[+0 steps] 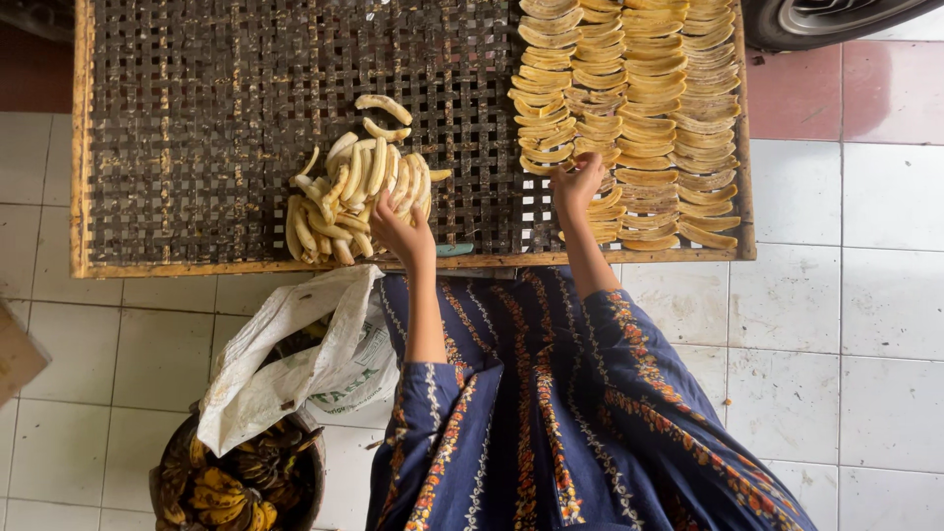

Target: The person picks up peeled bananas from a central pile and arranges them into neat rows on a woven drying rack.

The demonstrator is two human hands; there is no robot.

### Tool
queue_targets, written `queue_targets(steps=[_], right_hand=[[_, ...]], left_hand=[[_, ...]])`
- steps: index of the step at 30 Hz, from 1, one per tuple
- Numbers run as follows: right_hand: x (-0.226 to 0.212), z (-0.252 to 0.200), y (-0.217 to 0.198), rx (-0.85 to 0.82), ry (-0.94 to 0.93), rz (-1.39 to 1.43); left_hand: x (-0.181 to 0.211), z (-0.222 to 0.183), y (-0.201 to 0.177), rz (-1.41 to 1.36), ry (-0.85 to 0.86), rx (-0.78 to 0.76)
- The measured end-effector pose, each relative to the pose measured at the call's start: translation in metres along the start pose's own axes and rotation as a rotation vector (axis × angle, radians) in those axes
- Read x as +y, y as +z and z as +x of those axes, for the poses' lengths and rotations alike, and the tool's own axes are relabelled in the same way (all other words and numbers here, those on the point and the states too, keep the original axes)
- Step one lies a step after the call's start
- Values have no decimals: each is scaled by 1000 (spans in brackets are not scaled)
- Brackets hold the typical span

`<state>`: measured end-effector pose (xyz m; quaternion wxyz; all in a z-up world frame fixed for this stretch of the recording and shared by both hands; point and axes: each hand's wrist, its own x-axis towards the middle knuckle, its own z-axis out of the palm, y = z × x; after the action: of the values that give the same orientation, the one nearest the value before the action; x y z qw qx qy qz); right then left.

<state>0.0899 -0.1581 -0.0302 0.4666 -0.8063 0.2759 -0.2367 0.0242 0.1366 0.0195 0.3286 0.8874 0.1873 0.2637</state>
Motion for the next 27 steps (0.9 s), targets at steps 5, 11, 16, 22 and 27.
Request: queue_targets(steps=[5,11,16,22,27], right_hand=[[8,-22,-5,14,-161,116],[-7,-97,-37,-149,-435,58],[-41,-107,-46,-247,-454,121],[-49,-114,-55,-303,-499,119],[-48,-111,-60,-393,-435,133]], left_hand=[[-1,45,14,342,28,-100],[-11,69,41,520,239,-212],[9,78,31,555,296,-322],[-3,76,58,510,386,-149],[-15,59,58,511,434,10]])
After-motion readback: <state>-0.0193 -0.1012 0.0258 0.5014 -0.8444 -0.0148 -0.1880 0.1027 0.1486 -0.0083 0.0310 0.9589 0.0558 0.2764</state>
